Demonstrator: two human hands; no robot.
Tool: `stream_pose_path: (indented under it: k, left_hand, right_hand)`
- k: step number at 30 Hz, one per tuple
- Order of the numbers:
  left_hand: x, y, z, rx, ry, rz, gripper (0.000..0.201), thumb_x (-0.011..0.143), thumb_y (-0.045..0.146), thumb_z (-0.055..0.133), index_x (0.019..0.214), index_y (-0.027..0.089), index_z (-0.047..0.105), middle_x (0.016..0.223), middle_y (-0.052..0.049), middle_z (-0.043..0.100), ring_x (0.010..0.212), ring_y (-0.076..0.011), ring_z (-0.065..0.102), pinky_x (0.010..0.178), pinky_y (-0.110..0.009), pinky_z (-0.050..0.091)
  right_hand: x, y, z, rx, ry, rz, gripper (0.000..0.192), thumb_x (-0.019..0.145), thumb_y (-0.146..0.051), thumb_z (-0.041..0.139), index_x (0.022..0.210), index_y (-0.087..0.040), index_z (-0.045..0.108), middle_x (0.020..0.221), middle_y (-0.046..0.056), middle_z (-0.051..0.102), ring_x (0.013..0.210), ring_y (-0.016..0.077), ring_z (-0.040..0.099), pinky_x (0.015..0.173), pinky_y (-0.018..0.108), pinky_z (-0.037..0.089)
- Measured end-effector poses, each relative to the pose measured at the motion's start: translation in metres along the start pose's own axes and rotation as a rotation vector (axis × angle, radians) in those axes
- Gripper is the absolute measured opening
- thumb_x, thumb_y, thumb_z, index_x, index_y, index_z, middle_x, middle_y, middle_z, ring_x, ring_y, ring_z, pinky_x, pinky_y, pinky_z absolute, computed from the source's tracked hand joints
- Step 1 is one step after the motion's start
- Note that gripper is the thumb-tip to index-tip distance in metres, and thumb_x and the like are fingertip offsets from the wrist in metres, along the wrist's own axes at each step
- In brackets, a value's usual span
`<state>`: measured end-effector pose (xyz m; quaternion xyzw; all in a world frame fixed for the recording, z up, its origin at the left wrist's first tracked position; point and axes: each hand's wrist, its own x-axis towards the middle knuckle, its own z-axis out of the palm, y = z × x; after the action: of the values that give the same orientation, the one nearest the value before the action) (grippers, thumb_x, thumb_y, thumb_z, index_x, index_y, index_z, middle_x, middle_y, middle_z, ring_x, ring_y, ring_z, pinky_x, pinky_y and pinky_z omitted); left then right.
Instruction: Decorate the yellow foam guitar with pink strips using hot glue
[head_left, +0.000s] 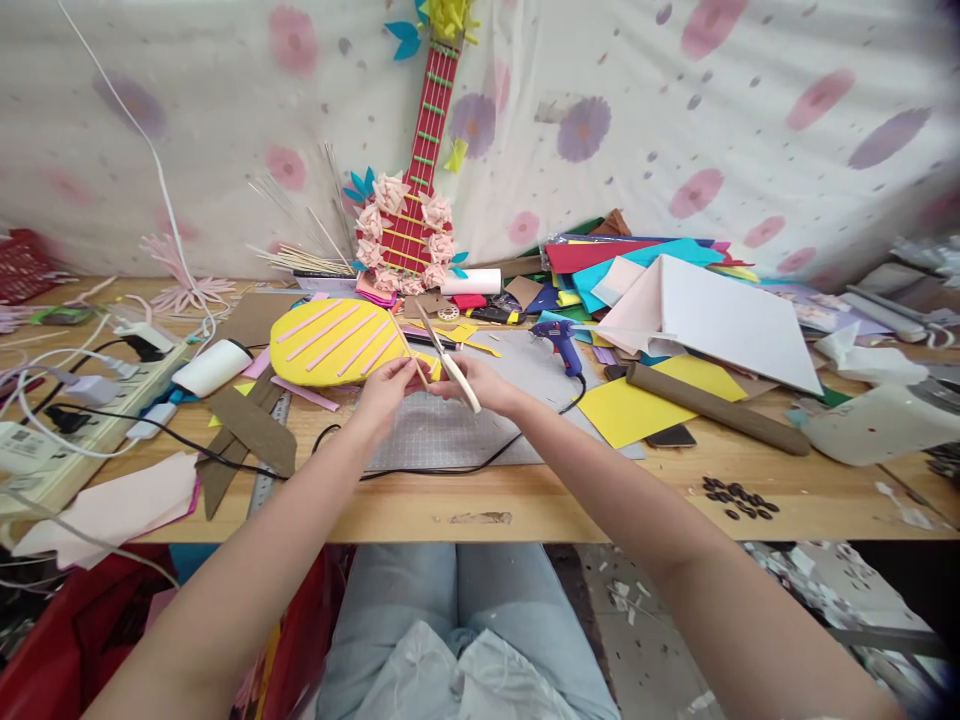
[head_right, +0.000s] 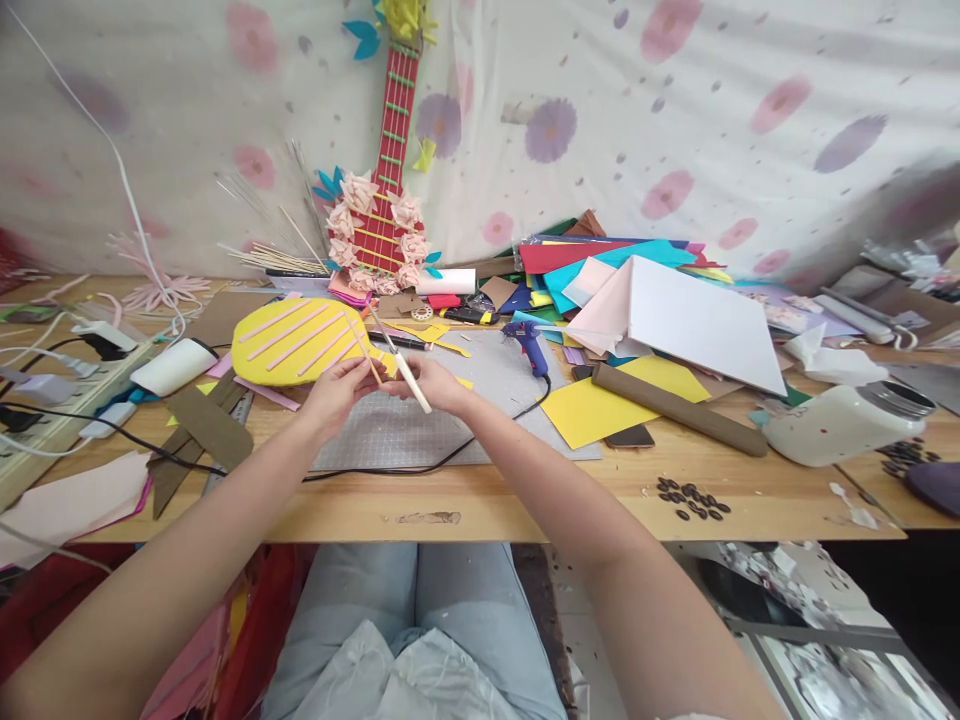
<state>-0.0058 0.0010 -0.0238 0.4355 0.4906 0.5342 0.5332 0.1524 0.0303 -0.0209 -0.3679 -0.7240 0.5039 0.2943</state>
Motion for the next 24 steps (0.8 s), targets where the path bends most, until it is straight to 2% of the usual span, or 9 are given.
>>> stream_pose_path:
  k: [5, 9, 14, 19, 24]
  left_hand:
    - [0.0, 0.008, -0.016, 0.025, -0.112, -0.149, 0.016, 0.075, 0.029, 0.06, 0.079, 0.014, 0.055, 0.072, -0.004, 0.063, 0.069, -0.0139, 0.063, 0.07, -0.031, 0.051]
    - [0.0, 0.009, -0.019, 0.039, -0.194, -0.147, 0.018, 0.074, 0.029, 0.062, 0.08, 0.013, 0.057, 0.071, -0.002, 0.06, 0.068, -0.0122, 0.061, 0.068, -0.03, 0.051]
    - [-0.002, 0.01, -0.012, 0.071, -0.249, -0.174, 0.018, 0.071, 0.028, 0.064, 0.078, 0.013, 0.059, 0.07, -0.002, 0.059, 0.065, -0.0115, 0.058, 0.066, -0.03, 0.05]
    - [-0.002, 0.013, -0.01, 0.072, -0.208, -0.235, 0.009, 0.073, 0.019, 0.061, 0.078, 0.011, 0.059, 0.067, -0.003, 0.059, 0.061, -0.0109, 0.057, 0.06, -0.028, 0.048]
    - [0.0, 0.012, -0.012, 0.028, -0.221, -0.252, 0.007, 0.074, 0.016, 0.061, 0.075, 0.01, 0.058, 0.065, -0.001, 0.058, 0.058, -0.0086, 0.055, 0.058, -0.024, 0.045]
  right_hand:
    - [-0.01, -0.003, -0.044, -0.47, -0.12, 0.021, 0.041, 0.065, -0.056, 0.061, 0.076, -0.018, 0.049, 0.072, -0.001, 0.054, 0.065, 0.0129, 0.049, 0.057, 0.024, 0.035]
    - [-0.01, -0.005, -0.057, -0.704, -0.222, 0.108, 0.052, 0.068, -0.067, 0.051, 0.086, -0.019, 0.051, 0.086, 0.004, 0.057, 0.075, 0.0174, 0.051, 0.061, 0.026, 0.035]
    - [-0.008, -0.014, -0.048, -0.715, -0.393, 0.093, 0.059, 0.069, -0.073, 0.043, 0.089, -0.019, 0.05, 0.09, 0.005, 0.057, 0.079, 0.0189, 0.051, 0.065, 0.027, 0.036]
    - [-0.005, -0.021, -0.045, -0.716, -0.455, 0.11, 0.06, 0.069, -0.075, 0.041, 0.085, -0.018, 0.05, 0.091, 0.006, 0.057, 0.079, 0.0189, 0.05, 0.065, 0.027, 0.036]
    - [-0.003, -0.026, -0.046, -0.686, -0.507, 0.127, 0.057, 0.069, -0.072, 0.043, 0.086, -0.018, 0.05, 0.093, 0.005, 0.057, 0.082, 0.0194, 0.051, 0.068, 0.027, 0.036]
